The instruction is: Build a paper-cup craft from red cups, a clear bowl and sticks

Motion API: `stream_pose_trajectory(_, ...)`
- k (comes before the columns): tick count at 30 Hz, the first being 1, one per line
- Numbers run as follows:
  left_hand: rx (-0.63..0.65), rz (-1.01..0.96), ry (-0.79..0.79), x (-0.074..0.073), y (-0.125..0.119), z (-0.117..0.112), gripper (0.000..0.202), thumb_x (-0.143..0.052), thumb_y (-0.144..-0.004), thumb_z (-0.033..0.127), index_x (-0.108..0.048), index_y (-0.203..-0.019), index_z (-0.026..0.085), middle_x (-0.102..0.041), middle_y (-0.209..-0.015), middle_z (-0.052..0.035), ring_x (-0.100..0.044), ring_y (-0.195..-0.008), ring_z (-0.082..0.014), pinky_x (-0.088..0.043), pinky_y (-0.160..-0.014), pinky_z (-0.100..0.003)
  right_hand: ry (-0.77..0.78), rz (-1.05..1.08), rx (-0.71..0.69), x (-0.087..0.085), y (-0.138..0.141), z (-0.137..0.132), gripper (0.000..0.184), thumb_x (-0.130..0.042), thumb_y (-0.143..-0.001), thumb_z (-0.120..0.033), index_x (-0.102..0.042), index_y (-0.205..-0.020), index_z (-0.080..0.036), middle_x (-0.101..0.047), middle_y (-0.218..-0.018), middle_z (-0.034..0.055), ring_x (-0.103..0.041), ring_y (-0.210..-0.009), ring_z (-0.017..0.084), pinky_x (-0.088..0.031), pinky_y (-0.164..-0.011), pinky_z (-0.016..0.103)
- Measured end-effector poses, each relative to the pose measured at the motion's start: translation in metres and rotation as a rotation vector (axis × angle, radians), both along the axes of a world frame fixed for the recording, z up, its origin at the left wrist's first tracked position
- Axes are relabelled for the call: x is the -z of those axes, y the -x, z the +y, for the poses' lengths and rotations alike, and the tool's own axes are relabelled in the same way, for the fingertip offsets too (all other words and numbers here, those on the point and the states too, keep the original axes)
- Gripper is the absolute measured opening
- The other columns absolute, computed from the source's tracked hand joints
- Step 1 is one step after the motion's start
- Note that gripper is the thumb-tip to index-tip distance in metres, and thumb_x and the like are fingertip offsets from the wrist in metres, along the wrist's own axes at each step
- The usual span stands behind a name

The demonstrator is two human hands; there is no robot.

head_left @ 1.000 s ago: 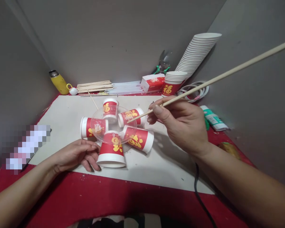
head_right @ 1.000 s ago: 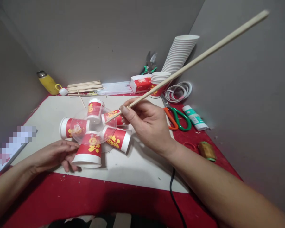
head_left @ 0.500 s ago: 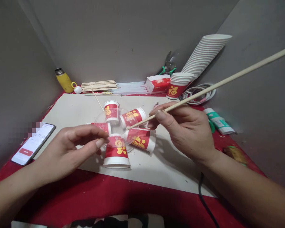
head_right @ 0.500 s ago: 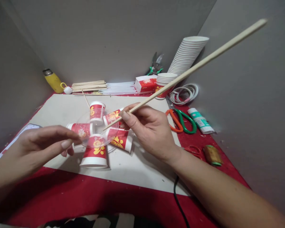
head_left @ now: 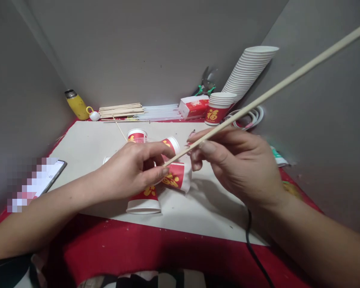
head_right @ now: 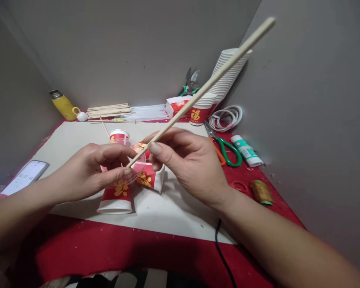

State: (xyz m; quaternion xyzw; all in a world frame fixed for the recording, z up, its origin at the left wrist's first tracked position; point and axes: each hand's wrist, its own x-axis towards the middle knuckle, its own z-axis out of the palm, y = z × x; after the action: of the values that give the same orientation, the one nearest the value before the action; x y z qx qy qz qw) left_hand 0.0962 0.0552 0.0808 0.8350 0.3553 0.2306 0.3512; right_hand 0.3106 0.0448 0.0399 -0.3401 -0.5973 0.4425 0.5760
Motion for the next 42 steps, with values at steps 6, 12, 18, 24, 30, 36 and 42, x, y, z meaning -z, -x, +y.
stream_pose_trajectory(6, 0.035, 0.114, -0.040, 0.005, 0.007, 0.006, 0.017, -0.058, -0.093, 0.022, -0.074, -0.093, 0.019, -0.068, -0.070, -0.0001, -0.056, -0.059, -0.0115, -0.036, -0.054, -0.022, -0.083, 0.010, 0.077, -0.007, 0.000, -0.003, 0.008, -0.075, -0.086, -0.036, -0.078, -0.091, -0.031, -0.066, -0.069, -0.0012, -0.059, -0.058, 0.014, -0.052, -0.056, 0.032)
stream_pose_trajectory(12, 0.025, 0.089, -0.068, 0.009, 0.001, 0.008, 0.022, -0.056, -0.092, 0.022, -0.070, -0.076, 0.016, -0.060, -0.061, 0.0016, -0.047, -0.054, -0.0091, -0.032, -0.051, -0.022, 0.017, 0.006, 0.059, -0.002, 0.000, 0.000, 0.011, -0.073, -0.088, -0.038, -0.077, -0.090, -0.027, -0.069, -0.073, -0.0008, -0.064, -0.061, 0.012, -0.056, -0.057, 0.027)
stream_pose_trajectory(18, -0.033, -0.096, 0.023, 0.003, -0.009, 0.006, 0.013, -0.060, -0.091, 0.026, -0.070, -0.089, 0.018, -0.065, -0.067, 0.0006, -0.057, -0.059, -0.0114, -0.041, -0.056, -0.022, 0.060, 0.016, -0.024, 0.001, 0.003, 0.002, 0.021, -0.074, -0.085, -0.042, -0.074, -0.089, -0.022, -0.068, -0.068, -0.0007, -0.064, -0.058, 0.012, -0.057, -0.054, 0.025)
stream_pose_trajectory(24, -0.027, -0.115, 0.023, 0.004, -0.011, 0.005, 0.026, -0.055, -0.094, 0.025, -0.058, -0.068, 0.018, -0.059, -0.058, 0.0018, -0.052, -0.051, -0.0092, -0.041, -0.052, -0.021, 0.108, 0.049, -0.096, 0.001, 0.004, 0.003, 0.022, -0.073, -0.086, -0.042, -0.073, -0.090, -0.020, -0.067, -0.066, -0.0011, -0.064, -0.056, 0.011, -0.057, -0.054, 0.023)
stream_pose_trajectory(30, -0.087, -0.160, -0.093, 0.003, -0.004, 0.004, 0.022, -0.051, -0.097, 0.024, -0.057, -0.077, 0.018, -0.061, -0.063, 0.0021, -0.054, -0.052, -0.0086, -0.042, -0.053, -0.020, 0.162, 0.122, -0.115, 0.001, 0.001, 0.008, 0.020, -0.074, -0.086, -0.041, -0.073, -0.088, -0.021, -0.066, -0.066, -0.0031, -0.063, -0.053, 0.008, -0.054, -0.054, 0.020)
stream_pose_trajectory(36, -0.164, -0.257, -0.006, -0.015, 0.008, -0.007, 0.042, -0.047, -0.100, 0.039, -0.056, -0.064, 0.020, -0.062, -0.058, 0.0000, -0.056, -0.050, -0.0104, -0.045, -0.052, -0.022, 0.177, 0.182, -0.088, 0.000, 0.002, 0.012, 0.026, -0.077, -0.082, -0.044, -0.070, -0.084, -0.019, -0.064, -0.061, -0.0037, -0.060, -0.049, 0.008, -0.052, -0.050, 0.020)
stream_pose_trajectory(42, 0.506, 0.037, 0.309, -0.024, 0.006, -0.038, 0.014, -0.062, -0.089, 0.022, -0.067, -0.075, 0.021, -0.073, -0.081, -0.0045, -0.066, -0.068, -0.0158, -0.049, -0.059, -0.024, 0.203, 0.207, -0.090, 0.003, 0.003, 0.014, 0.031, -0.080, -0.078, -0.046, -0.068, -0.082, -0.018, -0.063, -0.059, -0.0038, -0.060, -0.049, 0.008, -0.051, -0.050, 0.019)
